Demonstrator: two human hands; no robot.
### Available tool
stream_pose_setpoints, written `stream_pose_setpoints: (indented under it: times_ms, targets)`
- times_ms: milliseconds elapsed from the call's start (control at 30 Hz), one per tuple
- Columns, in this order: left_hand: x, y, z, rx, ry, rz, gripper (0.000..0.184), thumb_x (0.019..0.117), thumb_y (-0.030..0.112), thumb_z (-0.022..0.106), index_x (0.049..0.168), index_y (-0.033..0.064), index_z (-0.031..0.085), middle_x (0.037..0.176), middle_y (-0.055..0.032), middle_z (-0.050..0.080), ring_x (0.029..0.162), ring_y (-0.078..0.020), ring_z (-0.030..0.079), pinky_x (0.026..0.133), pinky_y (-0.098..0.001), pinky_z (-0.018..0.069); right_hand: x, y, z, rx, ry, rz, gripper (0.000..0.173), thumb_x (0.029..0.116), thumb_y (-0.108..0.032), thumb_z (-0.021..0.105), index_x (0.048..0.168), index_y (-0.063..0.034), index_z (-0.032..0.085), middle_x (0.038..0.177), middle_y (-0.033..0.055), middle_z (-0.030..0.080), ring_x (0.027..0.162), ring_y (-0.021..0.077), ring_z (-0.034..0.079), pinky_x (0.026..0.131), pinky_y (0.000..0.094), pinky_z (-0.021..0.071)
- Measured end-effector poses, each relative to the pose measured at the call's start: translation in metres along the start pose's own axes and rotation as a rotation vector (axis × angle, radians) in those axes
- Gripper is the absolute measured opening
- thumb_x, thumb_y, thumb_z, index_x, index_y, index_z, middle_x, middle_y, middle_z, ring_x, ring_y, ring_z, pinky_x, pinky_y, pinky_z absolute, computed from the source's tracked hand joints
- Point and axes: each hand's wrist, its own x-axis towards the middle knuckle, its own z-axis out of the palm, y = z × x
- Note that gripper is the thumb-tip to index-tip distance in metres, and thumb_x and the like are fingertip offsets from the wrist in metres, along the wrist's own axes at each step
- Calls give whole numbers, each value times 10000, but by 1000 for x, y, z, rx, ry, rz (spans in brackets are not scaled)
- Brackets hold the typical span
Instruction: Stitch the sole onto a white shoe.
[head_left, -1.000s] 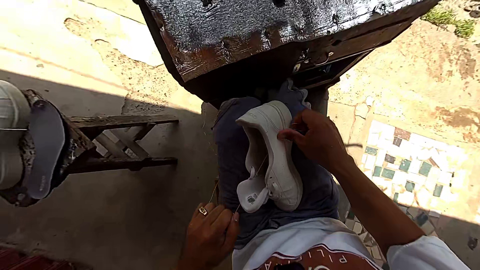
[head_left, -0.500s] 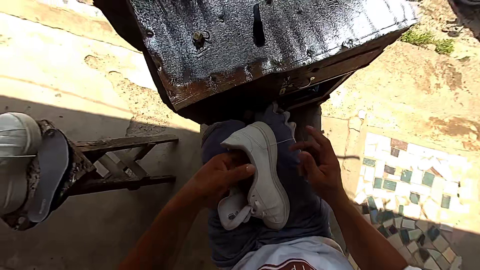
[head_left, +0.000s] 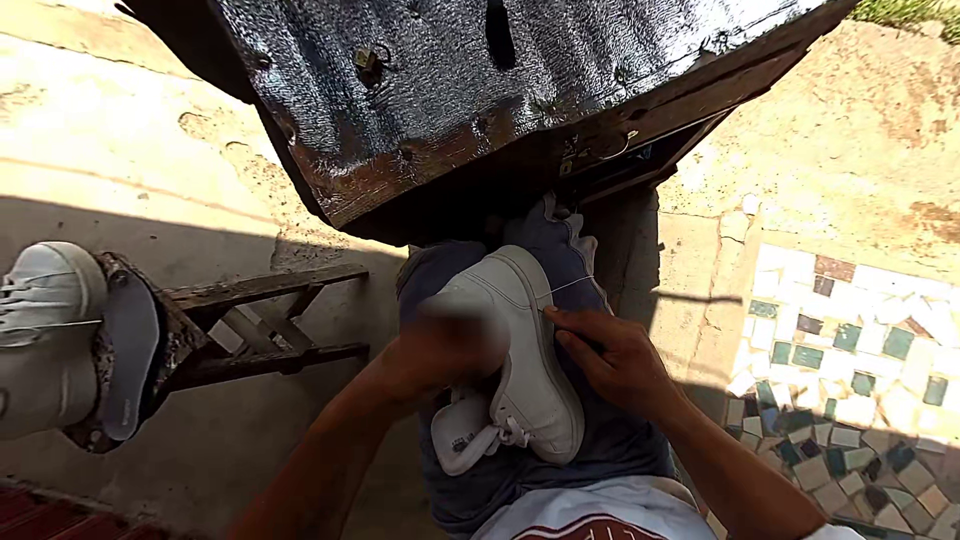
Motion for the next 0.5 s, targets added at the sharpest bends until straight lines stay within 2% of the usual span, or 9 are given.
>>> stream_pose_setpoints:
  times_ms: [100,200,267,400,500]
  targets:
    - [0,-4,-2,15,-35,25,202,945,217,740,1128,131,724,1020,-18,760,932,-94,730,875,-272,610,3,-5,-6,-73,-44,-14,274,1055,-220,574,1263,-154,740,963,-5,735,794,33,653,718,242,564]
    - [2,-5,-5,62,-114,62,197,993,223,677,1163,136,721,1061,20,759,971,-69,722,905,-263,601,19,-23,-24,-336,-150,-99,290,1045,-237,550,1248,-186,750,833,0,692,670,89,626,576,290,516]
    - [4,-7,-9,67,-194,70,209,1001,204,664,1194,135,708,1085,39,754,991,-52,711,916,-253,591,37,-39,-40,-495,-284,-158,290,1040,-255,530,1212,-201,757,802,2,680,621,125,627,511,324,491]
    - [9,-9,-16,44,-312,49,237,1000,199,666,1229,142,683,1098,56,741,1001,-33,689,899,-232,577,78,-62,-61,-641,-634,-134,278,1056,-286,487,1152,-238,743,891,-45,711,689,109,645,564,330,510]
    - [13,-8,-22,-1,-361,27,273,1001,183,665,1268,128,660,1150,42,736,1057,-50,685,939,-247,570,98,-67,-57,-670,-731,-122,247,1052,-282,489,1083,-229,728,800,-52,672,658,105,630,539,328,494]
